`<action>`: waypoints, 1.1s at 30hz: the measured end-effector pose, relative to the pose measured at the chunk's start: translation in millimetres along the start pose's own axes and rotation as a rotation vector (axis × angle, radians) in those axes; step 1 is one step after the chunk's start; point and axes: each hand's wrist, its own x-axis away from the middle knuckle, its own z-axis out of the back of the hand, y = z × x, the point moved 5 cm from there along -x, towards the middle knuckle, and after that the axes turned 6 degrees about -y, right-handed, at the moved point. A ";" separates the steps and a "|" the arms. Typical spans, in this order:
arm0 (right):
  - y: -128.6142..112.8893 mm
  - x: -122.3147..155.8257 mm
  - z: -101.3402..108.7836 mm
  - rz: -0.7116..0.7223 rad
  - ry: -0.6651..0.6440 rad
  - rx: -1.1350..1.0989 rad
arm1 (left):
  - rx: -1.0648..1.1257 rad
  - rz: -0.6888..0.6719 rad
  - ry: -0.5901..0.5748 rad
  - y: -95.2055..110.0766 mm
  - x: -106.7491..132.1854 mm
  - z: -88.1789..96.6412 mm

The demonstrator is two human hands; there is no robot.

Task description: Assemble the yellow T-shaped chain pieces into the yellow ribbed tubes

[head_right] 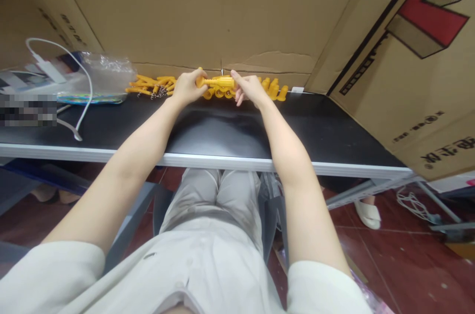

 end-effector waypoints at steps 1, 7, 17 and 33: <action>1.7 -1.4 -2.0 -0.016 0.002 -0.030 | -0.005 0.009 -0.006 1.0 0.6 0.3; 20.4 -15.6 -5.0 -0.086 0.004 -0.084 | -0.018 0.032 -0.044 5.2 2.9 1.1; 9.6 -3.0 -0.3 -0.029 -0.081 -0.107 | -0.021 0.076 -0.043 0.3 0.1 -2.6; 20.0 -12.0 -3.4 -0.136 0.018 -0.080 | -0.037 0.045 -0.024 14.7 2.9 1.1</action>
